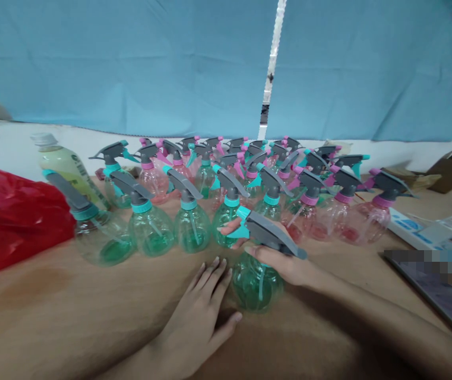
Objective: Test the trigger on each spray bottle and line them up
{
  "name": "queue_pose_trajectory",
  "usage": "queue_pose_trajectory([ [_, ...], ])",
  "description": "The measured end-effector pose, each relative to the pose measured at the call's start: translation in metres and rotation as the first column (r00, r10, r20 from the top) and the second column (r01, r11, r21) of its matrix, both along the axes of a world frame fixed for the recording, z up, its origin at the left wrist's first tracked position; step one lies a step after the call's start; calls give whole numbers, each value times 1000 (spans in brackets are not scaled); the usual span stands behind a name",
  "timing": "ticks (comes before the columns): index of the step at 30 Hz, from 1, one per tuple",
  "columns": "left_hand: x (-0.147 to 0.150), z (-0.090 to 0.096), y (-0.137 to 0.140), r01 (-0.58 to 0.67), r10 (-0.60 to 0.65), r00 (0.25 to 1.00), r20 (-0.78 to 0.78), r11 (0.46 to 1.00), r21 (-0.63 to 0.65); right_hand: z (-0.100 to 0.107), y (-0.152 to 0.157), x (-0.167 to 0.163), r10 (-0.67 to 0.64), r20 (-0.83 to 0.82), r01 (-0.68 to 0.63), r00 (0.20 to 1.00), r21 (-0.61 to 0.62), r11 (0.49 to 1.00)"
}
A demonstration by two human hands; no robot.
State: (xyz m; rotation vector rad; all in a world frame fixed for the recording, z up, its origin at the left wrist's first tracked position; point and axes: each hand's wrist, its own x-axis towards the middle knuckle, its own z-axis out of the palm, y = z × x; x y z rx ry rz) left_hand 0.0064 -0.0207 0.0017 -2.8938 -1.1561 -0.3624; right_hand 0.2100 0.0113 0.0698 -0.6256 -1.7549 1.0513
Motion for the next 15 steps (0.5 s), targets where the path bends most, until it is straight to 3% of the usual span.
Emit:
queue_pose_trajectory([
  [15, -1, -2, 0, 19, -19, 1000, -3, 999, 37, -2, 0, -1, -106, 107, 106, 989, 5, 994],
])
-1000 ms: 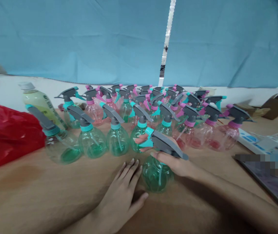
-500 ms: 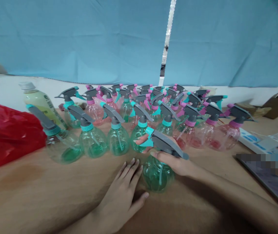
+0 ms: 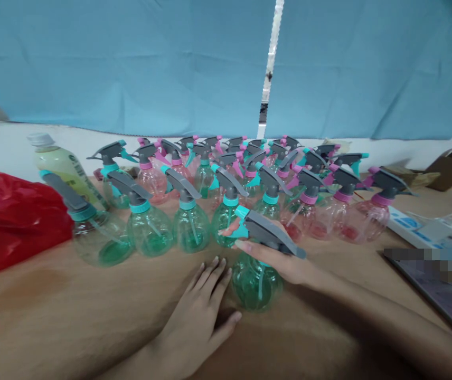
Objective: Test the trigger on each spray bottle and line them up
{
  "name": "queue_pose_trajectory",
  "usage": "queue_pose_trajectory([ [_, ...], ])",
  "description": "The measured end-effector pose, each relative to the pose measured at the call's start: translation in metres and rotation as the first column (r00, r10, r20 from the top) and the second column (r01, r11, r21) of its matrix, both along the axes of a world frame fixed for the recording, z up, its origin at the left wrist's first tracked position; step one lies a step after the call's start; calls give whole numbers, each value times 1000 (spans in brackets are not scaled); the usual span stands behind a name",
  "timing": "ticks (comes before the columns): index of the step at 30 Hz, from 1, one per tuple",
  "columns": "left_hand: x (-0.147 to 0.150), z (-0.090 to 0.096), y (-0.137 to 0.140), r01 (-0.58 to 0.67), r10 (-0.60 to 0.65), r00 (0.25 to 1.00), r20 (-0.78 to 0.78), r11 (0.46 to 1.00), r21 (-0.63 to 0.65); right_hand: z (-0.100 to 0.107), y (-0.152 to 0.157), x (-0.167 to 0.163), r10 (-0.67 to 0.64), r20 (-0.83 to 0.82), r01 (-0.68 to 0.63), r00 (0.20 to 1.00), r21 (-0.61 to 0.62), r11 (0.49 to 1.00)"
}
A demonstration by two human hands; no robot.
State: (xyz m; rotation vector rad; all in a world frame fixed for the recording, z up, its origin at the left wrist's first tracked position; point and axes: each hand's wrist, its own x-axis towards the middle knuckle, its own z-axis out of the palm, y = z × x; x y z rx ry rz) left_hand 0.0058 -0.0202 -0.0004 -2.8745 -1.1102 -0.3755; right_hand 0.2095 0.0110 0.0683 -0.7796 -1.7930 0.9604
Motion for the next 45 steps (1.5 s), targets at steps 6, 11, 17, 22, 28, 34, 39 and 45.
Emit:
queue_pose_trajectory([
  [6, 1, 1, 0, -4, 4, 1000, -25, 1000, 3, 7, -2, -1, -36, 25, 35, 999, 49, 998],
  [11, 1, 1, 0, -9, 9, 1000, -19, 1000, -3, 6, 0, -1, -66, 35, 63, 997, 74, 995],
  [17, 2, 3, 0, -9, 9, 998, -55, 1000, 6, 3, -2, 0, -134, 56, 130, 989, 72, 989],
  [22, 2, 3, 0, -4, 5, 998, -57, 1000, 14, 5, -3, -1, -137, 67, 133, 988, 62, 989],
  [28, 1, 2, -1, -19, 19, 999, -35, 1000, -9, 5, -3, -1, -87, 37, 85, 996, 42, 995],
  [34, 1, 1, 0, -18, 18, 1000, 5, 999, -32, 1, -4, 0, -75, 32, 75, 997, -4, 997],
  [39, 3, 2, 0, -17, 17, 1000, 0, 999, -41, -1, -3, -1, -56, -3, 56, 998, -37, 998],
  [45, 2, 4, -1, -16, 15, 1000, -14, 998, -53, 1, -4, -1, -53, 4, 53, 999, -51, 997],
])
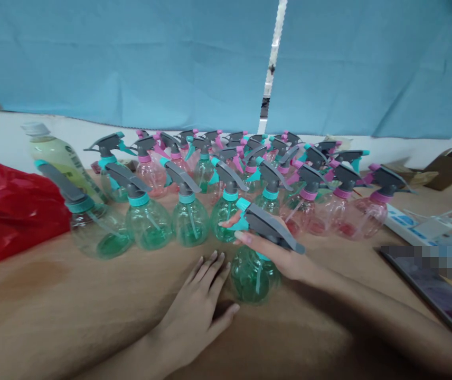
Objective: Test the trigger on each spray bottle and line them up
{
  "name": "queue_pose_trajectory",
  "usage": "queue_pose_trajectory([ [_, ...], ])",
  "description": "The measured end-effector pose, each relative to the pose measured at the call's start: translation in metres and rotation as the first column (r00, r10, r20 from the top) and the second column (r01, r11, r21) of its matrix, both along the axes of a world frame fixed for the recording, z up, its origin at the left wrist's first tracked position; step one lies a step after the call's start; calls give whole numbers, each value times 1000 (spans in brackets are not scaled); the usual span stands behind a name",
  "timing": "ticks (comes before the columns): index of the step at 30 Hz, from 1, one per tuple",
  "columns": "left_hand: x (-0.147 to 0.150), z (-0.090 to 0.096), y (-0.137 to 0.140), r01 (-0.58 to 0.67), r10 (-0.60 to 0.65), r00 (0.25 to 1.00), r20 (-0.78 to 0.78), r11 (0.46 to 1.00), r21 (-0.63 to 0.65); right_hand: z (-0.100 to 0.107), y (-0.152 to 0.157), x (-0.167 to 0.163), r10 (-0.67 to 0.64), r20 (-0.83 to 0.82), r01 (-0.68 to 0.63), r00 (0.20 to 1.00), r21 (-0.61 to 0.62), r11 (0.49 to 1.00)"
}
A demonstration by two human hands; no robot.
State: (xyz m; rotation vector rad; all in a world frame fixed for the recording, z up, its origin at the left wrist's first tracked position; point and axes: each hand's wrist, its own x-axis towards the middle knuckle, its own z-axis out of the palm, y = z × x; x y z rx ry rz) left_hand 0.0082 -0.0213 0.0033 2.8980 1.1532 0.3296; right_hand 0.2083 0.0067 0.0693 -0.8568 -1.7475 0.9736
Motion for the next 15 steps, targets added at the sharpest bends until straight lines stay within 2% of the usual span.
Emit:
queue_pose_trajectory([
  [15, 0, 0, 0, -5, 5, 1000, -7, 1000, 1, 1, -2, 0, -10, 12, 10, 1000, 3, 1000],
])
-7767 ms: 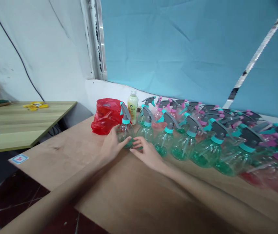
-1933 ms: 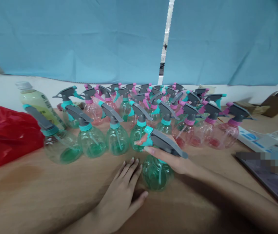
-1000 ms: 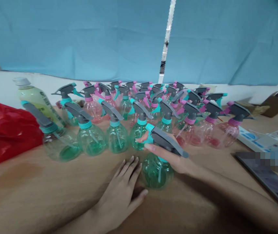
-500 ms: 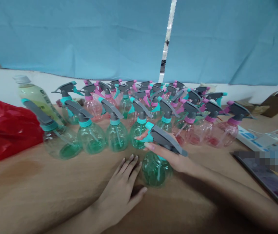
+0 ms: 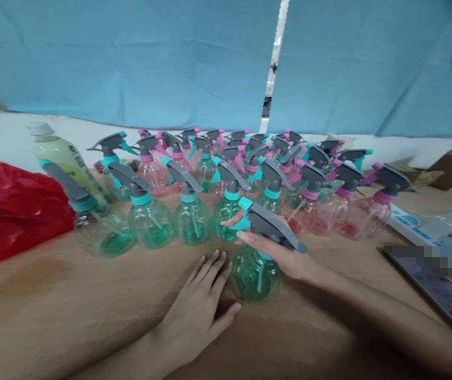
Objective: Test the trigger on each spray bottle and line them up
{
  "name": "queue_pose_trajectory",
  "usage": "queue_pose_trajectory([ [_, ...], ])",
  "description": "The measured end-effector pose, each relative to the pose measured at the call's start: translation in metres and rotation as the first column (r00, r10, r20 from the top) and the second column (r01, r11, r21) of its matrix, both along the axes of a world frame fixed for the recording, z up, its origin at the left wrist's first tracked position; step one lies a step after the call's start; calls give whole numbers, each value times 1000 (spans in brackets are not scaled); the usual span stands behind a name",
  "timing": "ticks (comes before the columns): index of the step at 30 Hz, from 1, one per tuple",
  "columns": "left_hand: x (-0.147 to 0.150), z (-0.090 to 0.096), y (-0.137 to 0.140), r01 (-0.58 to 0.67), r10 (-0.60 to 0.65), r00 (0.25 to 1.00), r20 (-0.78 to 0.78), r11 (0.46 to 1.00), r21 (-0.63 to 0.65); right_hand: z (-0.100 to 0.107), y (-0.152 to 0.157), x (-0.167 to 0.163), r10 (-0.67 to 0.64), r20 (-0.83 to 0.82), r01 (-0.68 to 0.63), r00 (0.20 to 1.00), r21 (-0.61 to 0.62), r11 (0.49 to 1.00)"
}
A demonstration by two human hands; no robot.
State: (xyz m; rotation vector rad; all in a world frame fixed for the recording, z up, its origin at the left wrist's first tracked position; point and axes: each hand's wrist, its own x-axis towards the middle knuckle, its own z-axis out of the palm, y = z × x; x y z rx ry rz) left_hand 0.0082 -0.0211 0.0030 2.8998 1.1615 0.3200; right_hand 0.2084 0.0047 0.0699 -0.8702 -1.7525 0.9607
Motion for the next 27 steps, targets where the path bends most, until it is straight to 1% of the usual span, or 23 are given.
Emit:
queue_pose_trajectory([
  [13, 0, 0, 0, 4, -4, 1000, -6, 1000, -2, -2, 1, -1, 5, -31, -5, 1000, -7, 1000],
  [22, 0, -1, 0, -1, 1, 1000, 26, 1000, 3, -2, 1, 1, -13, 7, 12, 1000, 19, 1000],
  [27, 1, 1, 0, -7, 7, 1000, -9, 1000, -2, -2, 1, 0, -10, -6, 10, 1000, 7, 1000],
])
